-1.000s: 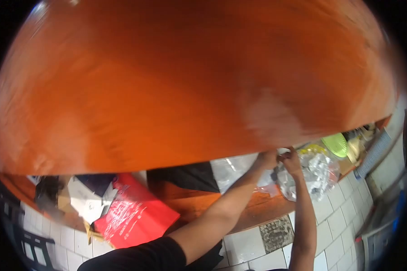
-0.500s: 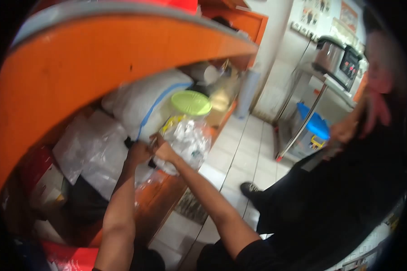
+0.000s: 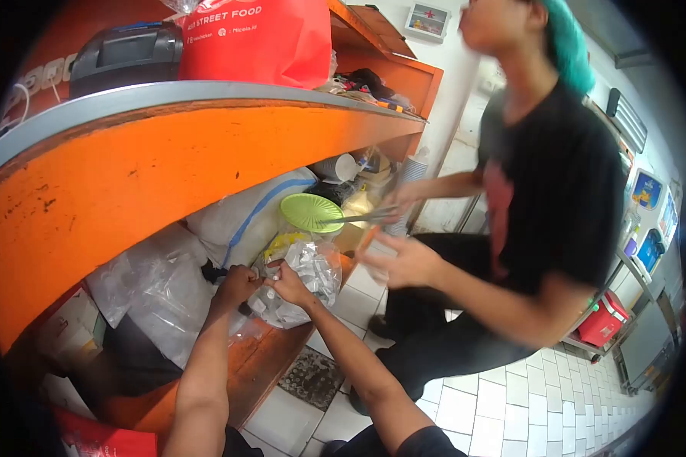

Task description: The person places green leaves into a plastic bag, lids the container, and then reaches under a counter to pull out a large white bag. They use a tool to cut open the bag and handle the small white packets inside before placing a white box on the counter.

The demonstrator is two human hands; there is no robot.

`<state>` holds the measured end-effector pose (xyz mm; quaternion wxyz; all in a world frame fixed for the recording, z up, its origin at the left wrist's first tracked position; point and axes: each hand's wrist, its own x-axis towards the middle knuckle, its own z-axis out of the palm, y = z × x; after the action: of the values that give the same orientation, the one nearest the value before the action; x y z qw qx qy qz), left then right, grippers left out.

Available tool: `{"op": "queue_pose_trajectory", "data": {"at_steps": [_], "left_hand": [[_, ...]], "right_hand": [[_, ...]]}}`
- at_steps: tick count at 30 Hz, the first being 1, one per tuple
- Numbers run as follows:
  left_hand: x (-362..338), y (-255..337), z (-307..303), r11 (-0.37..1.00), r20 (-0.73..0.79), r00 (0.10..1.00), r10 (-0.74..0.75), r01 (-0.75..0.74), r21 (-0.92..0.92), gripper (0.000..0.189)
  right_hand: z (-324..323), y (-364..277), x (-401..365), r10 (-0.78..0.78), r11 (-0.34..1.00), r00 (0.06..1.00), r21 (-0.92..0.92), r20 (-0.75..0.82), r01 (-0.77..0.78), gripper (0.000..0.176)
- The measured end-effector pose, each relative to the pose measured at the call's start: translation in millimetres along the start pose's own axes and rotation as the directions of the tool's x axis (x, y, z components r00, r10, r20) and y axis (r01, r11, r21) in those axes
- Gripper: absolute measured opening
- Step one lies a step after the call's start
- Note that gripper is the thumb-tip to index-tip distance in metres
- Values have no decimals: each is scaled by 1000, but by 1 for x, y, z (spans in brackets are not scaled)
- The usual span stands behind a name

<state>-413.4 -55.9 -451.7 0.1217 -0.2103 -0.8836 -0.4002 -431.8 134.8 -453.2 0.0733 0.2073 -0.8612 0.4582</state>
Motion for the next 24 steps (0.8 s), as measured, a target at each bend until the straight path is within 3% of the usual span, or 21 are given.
{"op": "queue_pose_trajectory", "data": {"at_steps": [2,5,7,8,9,11,13,15,17,19,24], "left_hand": [[-4,0,-6,997,-8,999,-53,54,61,27],[-10,1,-9,998,2,998,-56,56,3,23],[-11,7,-12,922,220,950,-221,277,-271,23],[-8,-1,-11,936,334,918,-214,291,-199,28],[-6,-7,-7,933,336,914,-227,303,-193,28],[0,-13,-1,753,492,780,-386,575,-321,31],[2,-22,3,680,572,738,-357,626,-382,36],[3,-3,-6,586,606,703,-371,684,-435,39],[3,-25,-6,554,660,683,-314,696,-457,38],[-1,-34,-10,438,704,689,-175,695,-571,29],[-7,-32,-16,524,703,664,-252,705,-478,22]], "right_hand": [[3,-3,-1,-8,1000,1000,-16,17,8,55],[6,-1,0,-69,997,998,-47,0,69,53],[12,5,8,-111,994,992,-14,54,112,47],[13,-1,9,-101,994,993,38,57,99,40],[14,-6,9,-99,994,993,49,63,96,40],[14,-17,11,30,994,999,100,38,-34,36],[15,-25,11,19,981,1000,193,12,-21,31],[16,-31,14,126,888,992,445,9,-117,28],[19,-28,15,118,898,992,431,-39,-90,28],[22,-21,15,-25,926,997,375,-77,52,30],[30,-9,9,31,955,999,295,16,-34,33]]}}
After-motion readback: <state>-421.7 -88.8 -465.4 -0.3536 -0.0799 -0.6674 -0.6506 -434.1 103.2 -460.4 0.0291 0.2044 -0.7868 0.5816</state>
